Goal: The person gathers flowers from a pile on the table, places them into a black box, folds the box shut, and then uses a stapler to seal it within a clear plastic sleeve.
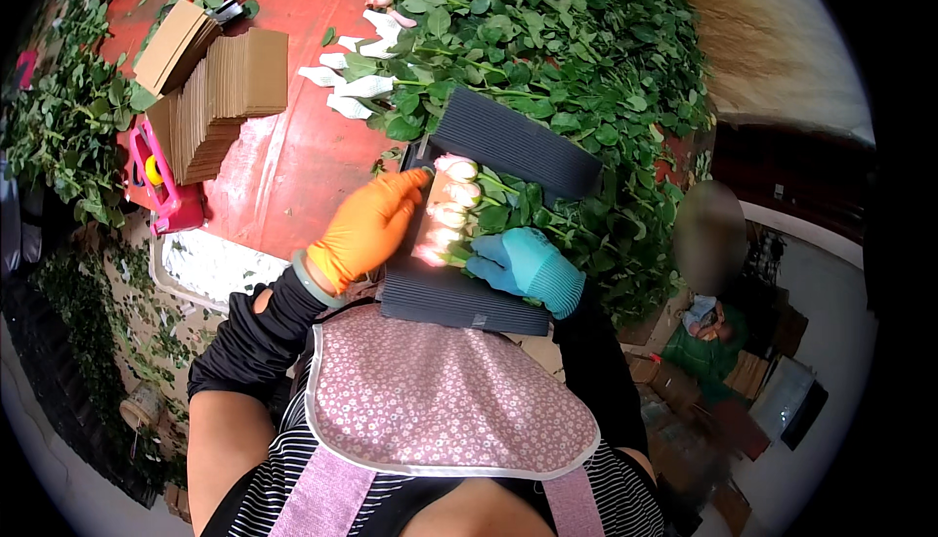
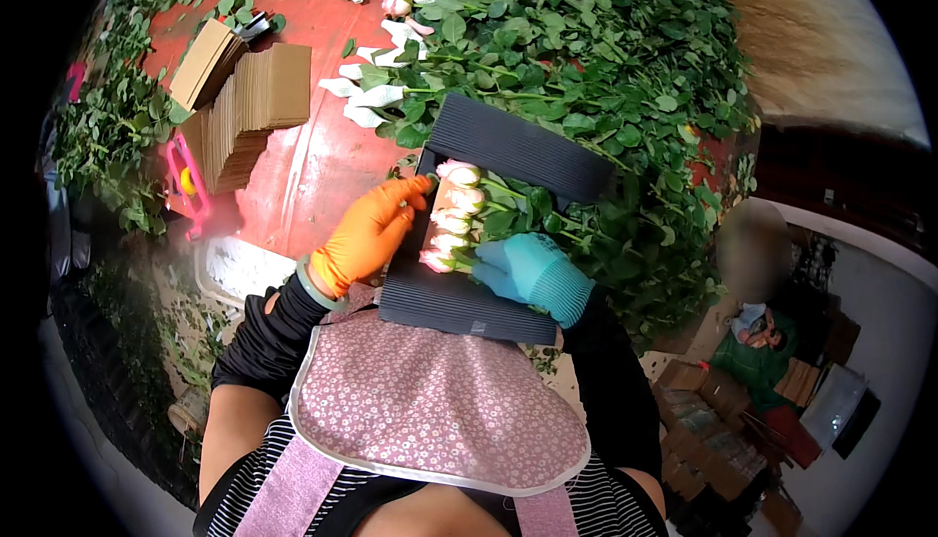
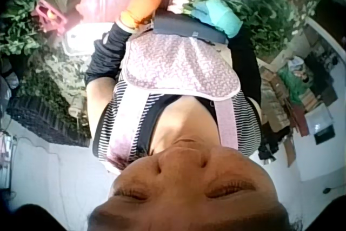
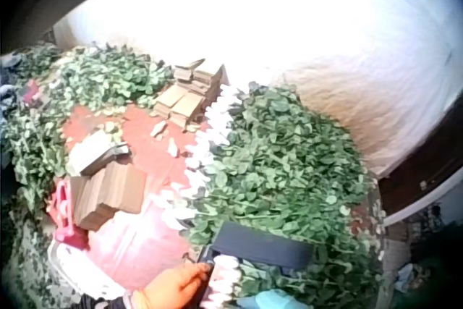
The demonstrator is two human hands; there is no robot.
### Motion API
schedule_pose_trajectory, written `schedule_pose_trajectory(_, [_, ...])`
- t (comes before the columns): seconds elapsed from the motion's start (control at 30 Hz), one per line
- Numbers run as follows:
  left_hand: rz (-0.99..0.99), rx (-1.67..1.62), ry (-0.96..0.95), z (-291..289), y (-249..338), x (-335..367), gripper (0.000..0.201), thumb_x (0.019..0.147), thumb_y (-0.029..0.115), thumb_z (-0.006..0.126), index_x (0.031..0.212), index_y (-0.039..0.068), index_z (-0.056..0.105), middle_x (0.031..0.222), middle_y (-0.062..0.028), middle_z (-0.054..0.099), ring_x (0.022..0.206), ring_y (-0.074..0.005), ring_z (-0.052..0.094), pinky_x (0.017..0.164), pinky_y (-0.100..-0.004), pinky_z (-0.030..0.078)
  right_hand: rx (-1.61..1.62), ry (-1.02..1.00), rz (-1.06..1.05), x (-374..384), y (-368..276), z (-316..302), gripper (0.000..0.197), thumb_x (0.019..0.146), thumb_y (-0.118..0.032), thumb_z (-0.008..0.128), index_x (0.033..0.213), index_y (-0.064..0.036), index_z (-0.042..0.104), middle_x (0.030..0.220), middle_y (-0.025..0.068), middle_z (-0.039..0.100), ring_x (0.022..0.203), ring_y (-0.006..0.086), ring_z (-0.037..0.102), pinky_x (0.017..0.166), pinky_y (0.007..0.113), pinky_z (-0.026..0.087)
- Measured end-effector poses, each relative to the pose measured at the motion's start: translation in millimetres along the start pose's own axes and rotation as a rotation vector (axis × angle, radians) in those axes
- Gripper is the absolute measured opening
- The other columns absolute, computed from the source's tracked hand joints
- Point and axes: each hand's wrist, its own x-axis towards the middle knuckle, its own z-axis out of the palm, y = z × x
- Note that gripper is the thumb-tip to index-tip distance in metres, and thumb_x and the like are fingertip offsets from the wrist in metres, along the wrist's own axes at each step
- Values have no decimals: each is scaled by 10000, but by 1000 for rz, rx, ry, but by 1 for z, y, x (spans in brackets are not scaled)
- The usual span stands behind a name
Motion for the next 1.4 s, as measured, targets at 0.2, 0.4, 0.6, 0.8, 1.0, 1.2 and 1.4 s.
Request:
schedule_pose_trajectory(0.2, [418,720,15,-9,7,17,308,856,127,605,1150,169,685,1022,-61,624,877,-263,643,693,-388,521,-1,-31,7,3,4,3,309,927,-324,668,890,-19,637,722,212,626,669,388,638,609,462,488])
schedule_pose_trajectory(0.4, [40,1035,15,-42,-3,1,119,803,126,623,911,124,672,933,-77,612,809,-283,653,666,-400,527,-34,-22,20,1,5,6,315,934,-335,653,895,-22,640,720,216,625,669,393,642,612,465,493])
schedule_pose_trajectory(0.6, [494,446,-330,-35,7,4,534,710,-14,643,1222,134,688,1211,-73,692,862,-278,694,729,-384,567,-51,-112,58,4,-1,-3,302,930,-360,624,984,-70,690,835,199,688,774,390,687,729,475,556])
schedule_pose_trajectory(0.8, [531,564,-464,-31,-2,11,576,654,23,676,1221,126,680,1200,-78,702,858,-300,700,729,-379,570,-87,-84,88,3,0,5,308,931,-373,610,1044,-104,709,839,184,694,780,379,688,745,482,554])
schedule_pose_trajectory(1.0, [484,430,-459,-30,-2,16,576,676,25,688,1242,117,633,1124,-137,704,850,-353,693,723,-390,557,-186,-13,-41,5,-4,11,221,923,-303,642,914,-84,669,733,157,657,679,379,655,648,477,534])
schedule_pose_trajectory(1.2, [492,423,-498,-35,9,20,514,778,47,628,1279,167,623,1129,-83,700,853,-326,690,721,-381,560,-281,-170,2,12,-14,3,164,909,-267,632,905,-105,661,781,138,665,740,354,666,683,479,530])
schedule_pose_trajectory(1.4, [400,346,-700,-34,34,8,479,841,43,579,1291,186,658,1249,-42,690,941,-284,710,775,-333,574,-233,-147,-46,7,-6,3,188,919,-261,592,936,-108,700,833,142,694,784,335,692,727,472,542])
